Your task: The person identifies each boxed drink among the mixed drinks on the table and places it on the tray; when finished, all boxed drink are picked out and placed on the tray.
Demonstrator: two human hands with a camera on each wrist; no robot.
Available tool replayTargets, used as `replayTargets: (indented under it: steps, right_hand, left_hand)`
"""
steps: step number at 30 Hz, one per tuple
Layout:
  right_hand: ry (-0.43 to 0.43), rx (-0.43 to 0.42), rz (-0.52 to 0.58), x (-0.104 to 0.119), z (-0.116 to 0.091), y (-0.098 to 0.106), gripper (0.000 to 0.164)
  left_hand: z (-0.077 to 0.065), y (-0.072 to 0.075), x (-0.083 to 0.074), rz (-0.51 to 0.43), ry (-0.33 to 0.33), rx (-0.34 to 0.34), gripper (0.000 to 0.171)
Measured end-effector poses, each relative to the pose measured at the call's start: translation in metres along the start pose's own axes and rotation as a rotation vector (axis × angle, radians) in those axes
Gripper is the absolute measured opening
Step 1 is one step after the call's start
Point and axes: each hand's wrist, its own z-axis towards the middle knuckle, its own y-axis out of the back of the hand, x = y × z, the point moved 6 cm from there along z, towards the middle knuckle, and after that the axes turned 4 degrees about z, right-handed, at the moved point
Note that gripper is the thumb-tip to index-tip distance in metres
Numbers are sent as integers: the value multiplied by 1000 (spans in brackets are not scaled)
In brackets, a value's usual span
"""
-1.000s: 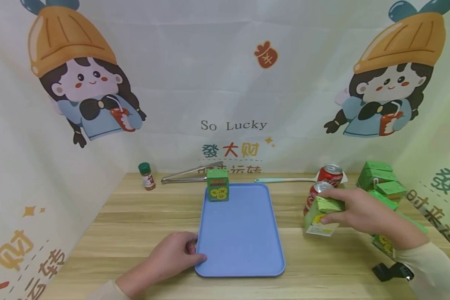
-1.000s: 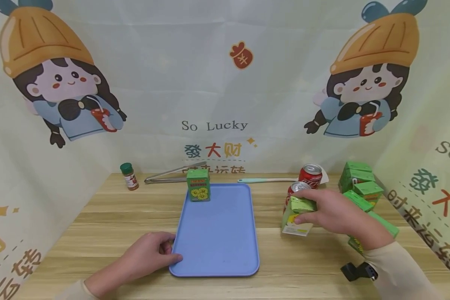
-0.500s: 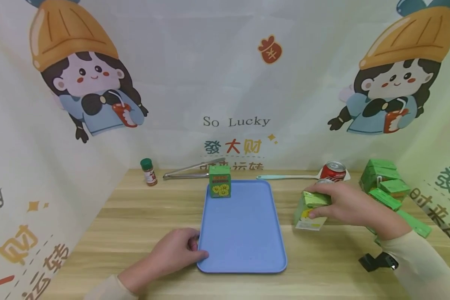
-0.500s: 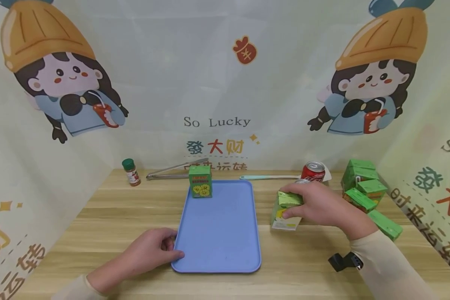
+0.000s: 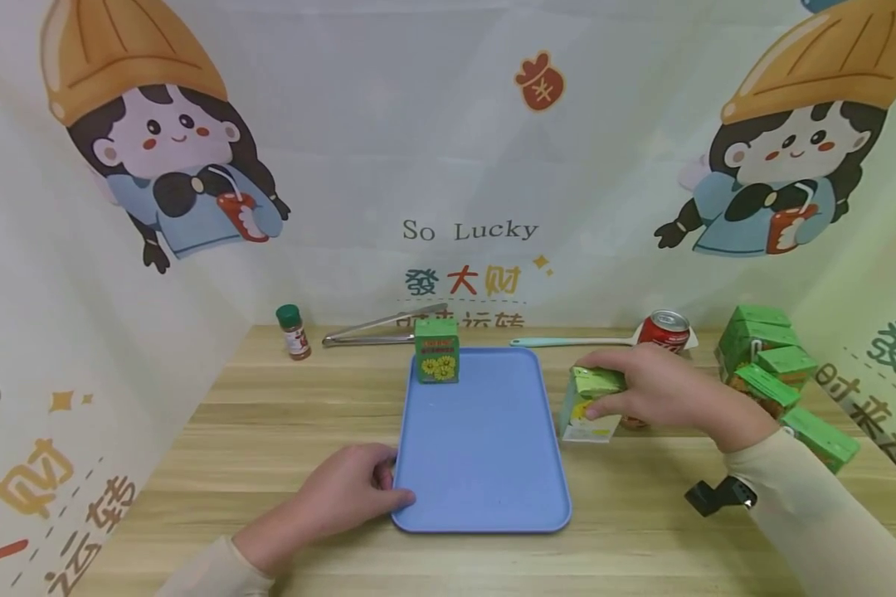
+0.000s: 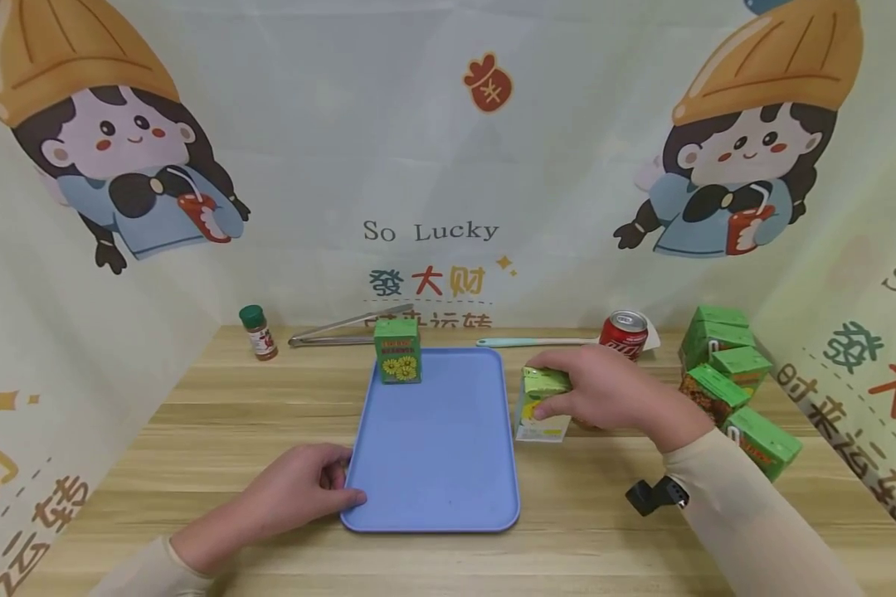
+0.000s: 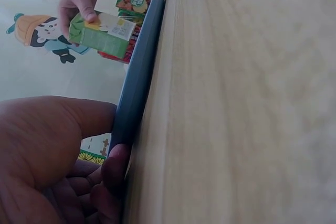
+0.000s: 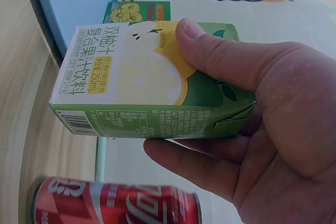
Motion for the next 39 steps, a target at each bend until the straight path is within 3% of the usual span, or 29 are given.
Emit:
replayTargets:
  steps: [10,17,29,39]
  right_hand:
    - [57,18,-43,13,29,-10,59]
    - [35,46,-24,21,51,-17,60]
    - [106,66,17,33,88,-33,59]
    - [106,69,34,41,113,-49,60]
  left_hand:
    - [0,0,0,16,3,2,37]
    - [0,1,0,16,5,12,37]
    - [-1,1,-1,16,10,23,37]
    - [-1,1,-1,4,17,28,35]
